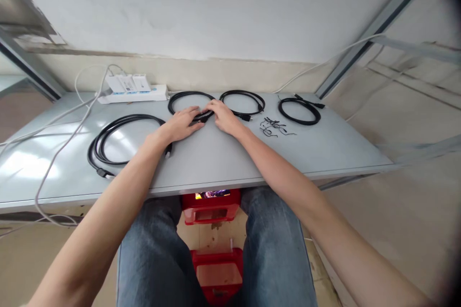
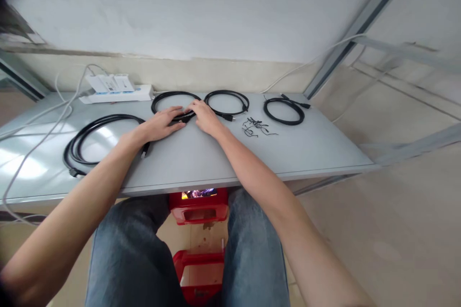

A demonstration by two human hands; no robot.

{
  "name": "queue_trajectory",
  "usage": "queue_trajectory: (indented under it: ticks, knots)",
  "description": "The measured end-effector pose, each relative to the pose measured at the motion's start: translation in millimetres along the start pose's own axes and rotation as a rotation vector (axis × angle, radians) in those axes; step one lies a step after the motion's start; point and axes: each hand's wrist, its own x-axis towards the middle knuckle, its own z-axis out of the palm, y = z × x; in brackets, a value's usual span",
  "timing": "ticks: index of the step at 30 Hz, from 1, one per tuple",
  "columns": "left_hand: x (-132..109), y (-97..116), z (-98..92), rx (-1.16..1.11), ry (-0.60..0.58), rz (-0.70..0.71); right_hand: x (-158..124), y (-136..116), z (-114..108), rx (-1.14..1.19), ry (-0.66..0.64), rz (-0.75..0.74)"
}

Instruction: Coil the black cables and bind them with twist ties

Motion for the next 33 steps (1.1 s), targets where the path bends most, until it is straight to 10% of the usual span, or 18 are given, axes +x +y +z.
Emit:
queue_trajectory:
  ticks: [33]
  knots:
    - [2.2,1.5,4.2,-0.109,0.144,0.048,5.2,-29.1,-6.7,-0.368,-0.170,-0.061]
